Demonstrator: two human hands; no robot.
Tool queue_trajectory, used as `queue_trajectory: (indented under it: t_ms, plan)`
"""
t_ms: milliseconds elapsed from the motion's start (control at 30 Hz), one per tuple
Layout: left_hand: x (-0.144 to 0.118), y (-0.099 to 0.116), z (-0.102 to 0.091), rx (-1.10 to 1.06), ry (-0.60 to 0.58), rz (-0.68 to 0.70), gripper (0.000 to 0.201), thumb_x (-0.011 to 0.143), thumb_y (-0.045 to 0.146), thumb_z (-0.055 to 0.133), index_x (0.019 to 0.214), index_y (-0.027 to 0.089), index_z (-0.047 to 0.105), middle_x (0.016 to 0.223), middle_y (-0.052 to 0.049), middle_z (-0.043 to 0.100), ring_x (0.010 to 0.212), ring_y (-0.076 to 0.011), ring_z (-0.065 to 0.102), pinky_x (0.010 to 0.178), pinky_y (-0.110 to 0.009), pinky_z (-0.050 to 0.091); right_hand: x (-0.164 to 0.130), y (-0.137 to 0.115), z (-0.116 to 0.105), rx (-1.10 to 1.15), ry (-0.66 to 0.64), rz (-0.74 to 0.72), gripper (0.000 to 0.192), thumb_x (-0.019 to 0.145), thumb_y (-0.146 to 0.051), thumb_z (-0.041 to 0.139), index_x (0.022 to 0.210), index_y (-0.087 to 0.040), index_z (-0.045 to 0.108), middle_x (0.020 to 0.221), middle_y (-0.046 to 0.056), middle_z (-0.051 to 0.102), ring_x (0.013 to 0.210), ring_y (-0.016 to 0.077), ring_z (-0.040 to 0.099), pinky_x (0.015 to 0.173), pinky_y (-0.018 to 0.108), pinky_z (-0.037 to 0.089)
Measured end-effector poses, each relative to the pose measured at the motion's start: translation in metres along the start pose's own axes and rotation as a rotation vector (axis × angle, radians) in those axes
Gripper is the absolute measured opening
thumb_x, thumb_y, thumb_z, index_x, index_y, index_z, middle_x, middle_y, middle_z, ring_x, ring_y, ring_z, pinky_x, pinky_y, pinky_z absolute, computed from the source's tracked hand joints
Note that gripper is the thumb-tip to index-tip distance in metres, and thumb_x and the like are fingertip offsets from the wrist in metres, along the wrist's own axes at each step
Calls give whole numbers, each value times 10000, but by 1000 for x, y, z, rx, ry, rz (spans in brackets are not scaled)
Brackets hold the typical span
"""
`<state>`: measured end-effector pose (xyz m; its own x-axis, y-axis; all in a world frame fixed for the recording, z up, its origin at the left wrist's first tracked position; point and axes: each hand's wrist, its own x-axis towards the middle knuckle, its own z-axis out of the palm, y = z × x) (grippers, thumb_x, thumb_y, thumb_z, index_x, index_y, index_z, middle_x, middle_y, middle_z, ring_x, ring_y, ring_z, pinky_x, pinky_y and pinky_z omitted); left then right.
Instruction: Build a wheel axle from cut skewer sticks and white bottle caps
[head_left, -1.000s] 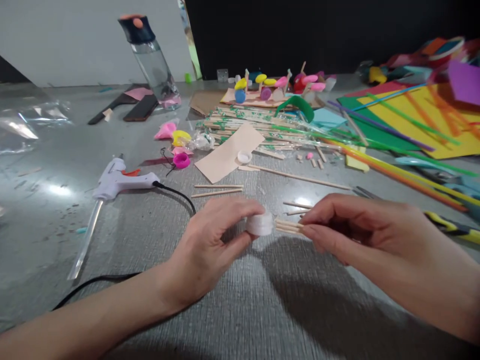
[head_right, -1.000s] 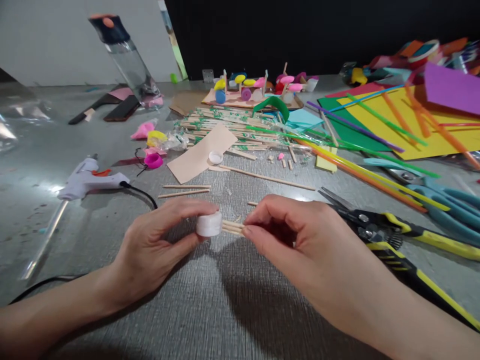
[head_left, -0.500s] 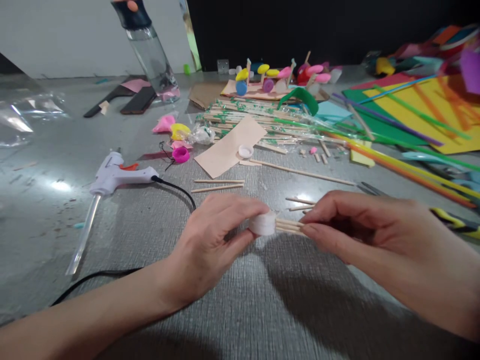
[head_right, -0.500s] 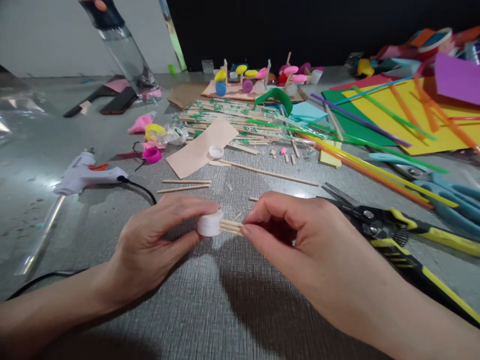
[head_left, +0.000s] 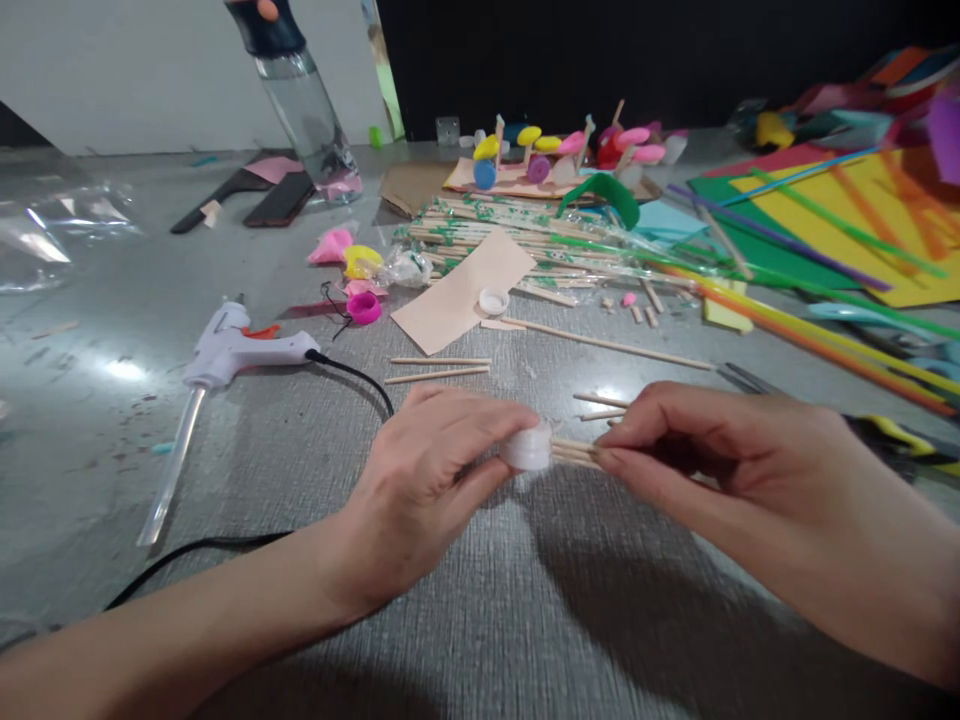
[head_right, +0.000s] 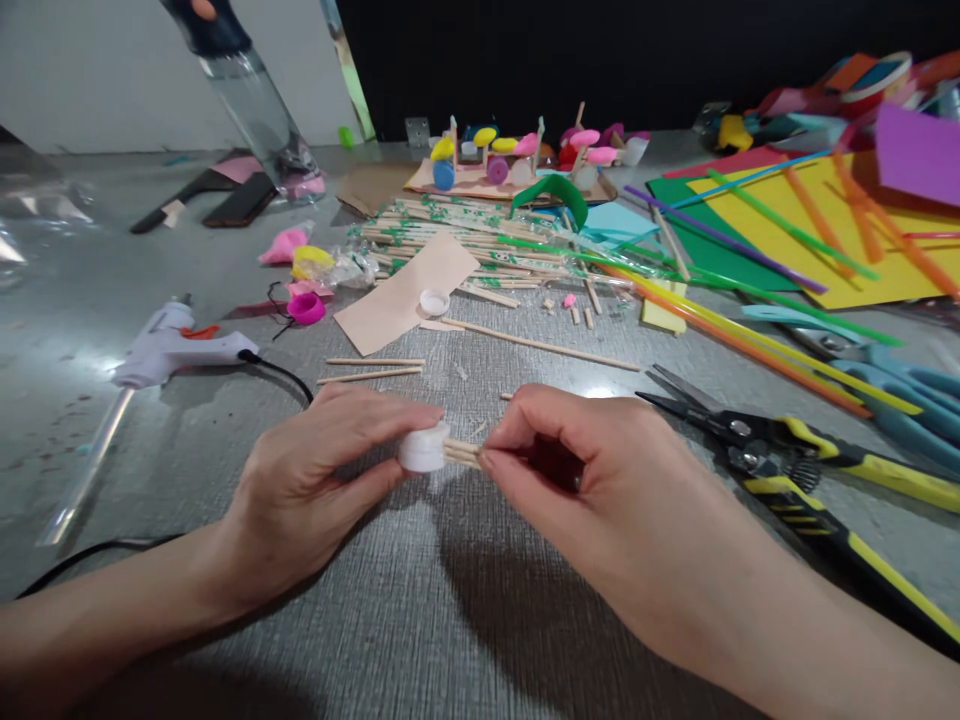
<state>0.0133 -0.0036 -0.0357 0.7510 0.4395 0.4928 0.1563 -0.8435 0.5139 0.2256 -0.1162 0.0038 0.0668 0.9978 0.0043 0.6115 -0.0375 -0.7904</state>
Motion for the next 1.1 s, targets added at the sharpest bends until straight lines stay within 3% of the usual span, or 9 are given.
queue_trajectory:
  t_ms: [467, 667, 867, 1100]
  plan:
    - [-2, -1, 0, 18, -14, -13, 252, 906, 125, 698, 1144, 201, 666, 1080, -7, 775, 998, -173, 705, 930, -365, 451, 6, 3, 4, 6, -19, -2, 209, 951, -336, 597, 775, -234, 646, 604, -60, 581, 532, 96, 461, 439, 194, 354]
    - [3, 2, -2, 97, -87, -33, 230, 886, 182, 735, 1103, 213, 667, 1063, 12, 767, 1070, -197, 663, 981, -387, 398, 2, 5, -2, -61, 3, -2, 213, 974, -426, 584, 898, -269, 707, 771, -43, 686, 635, 125, 592, 507, 227, 436]
    - [5, 3, -4, 141, -137, -85, 181, 894, 188, 715, 1060, 243, 671, 1041, 20, 763, 1069, -216, 643, 978, -412, 364, -8, 17, -25, -245, 228, -12, 262, 975, -539, 581, 1001, -316, 714, 842, -22, 720, 572, 134, 615, 447, 249, 408]
    - [4, 4, -8, 167, -180, -105, 171, 911, 257, 704, 1079, 253, 672, 1078, -11, 745, 1104, -243, 616, 987, -440, 372, -7, 30, -40, -521, 149, -68, 438, 956, -669, 514, 960, -280, 715, 735, 26, 685, 532, 176, 558, 472, 311, 382]
